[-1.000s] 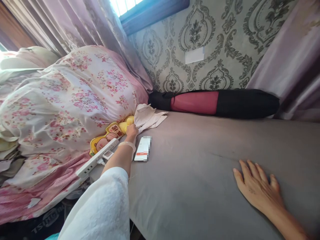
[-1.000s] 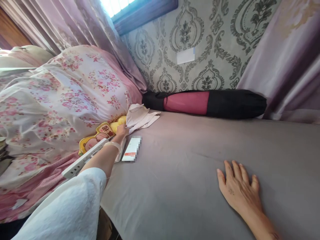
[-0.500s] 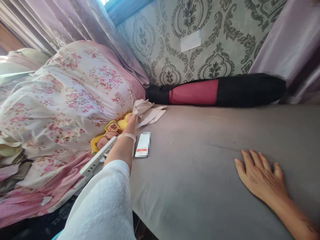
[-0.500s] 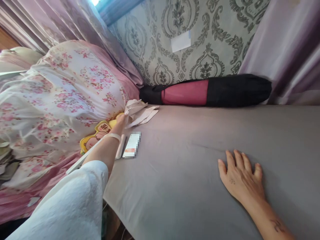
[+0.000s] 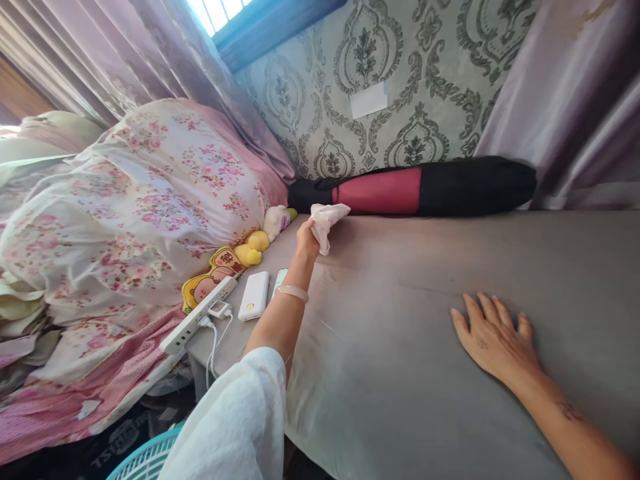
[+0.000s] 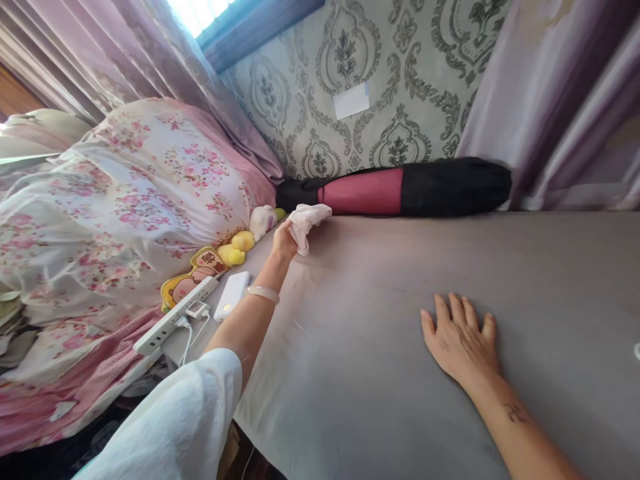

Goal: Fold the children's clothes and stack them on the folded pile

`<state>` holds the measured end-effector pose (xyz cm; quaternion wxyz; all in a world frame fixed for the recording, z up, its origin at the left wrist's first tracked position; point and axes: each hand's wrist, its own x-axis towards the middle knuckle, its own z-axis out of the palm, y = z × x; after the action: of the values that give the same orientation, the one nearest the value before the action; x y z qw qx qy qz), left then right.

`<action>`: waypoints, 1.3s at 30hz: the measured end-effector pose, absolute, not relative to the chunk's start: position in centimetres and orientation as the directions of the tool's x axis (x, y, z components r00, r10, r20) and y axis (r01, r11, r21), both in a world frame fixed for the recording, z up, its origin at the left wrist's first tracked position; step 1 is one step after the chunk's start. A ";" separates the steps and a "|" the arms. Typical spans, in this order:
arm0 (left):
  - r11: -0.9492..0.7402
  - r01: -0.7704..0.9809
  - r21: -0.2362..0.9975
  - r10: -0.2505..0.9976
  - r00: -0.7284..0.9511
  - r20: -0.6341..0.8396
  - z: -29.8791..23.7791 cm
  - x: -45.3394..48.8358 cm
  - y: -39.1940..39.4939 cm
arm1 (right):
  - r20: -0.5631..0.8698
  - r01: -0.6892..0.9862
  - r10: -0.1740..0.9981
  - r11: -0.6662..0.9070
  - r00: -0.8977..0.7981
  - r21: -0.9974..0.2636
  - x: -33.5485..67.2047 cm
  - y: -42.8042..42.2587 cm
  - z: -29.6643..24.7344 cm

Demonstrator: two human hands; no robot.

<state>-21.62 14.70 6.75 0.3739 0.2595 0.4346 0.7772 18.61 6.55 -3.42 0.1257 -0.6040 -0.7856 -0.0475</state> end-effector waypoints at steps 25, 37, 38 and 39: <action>-0.100 -0.278 0.955 0.966 0.203 0.160 3.2 2.2 7.8 | 0.538 0.499 0.834 0.520 -0.122 -0.694 19.6 6.6 -0.1; -0.153 -0.168 0.974 0.916 0.347 0.204 5.1 1.4 6.9 | 0.659 0.518 0.741 0.517 0.126 -0.681 22.0 6.3 2.7; -0.170 -0.168 0.971 0.914 0.341 0.219 5.3 1.5 6.8 | 0.660 0.531 0.741 0.510 0.128 -0.677 22.3 6.0 3.2; -0.185 -0.169 0.968 0.914 0.333 0.232 5.4 1.6 6.8 | 0.656 0.540 0.744 0.501 0.130 -0.676 22.5 5.6 3.6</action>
<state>1.64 6.82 5.45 0.5569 0.5967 0.3121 0.4861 22.47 5.65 3.64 0.5692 -0.4912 -0.6533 0.0895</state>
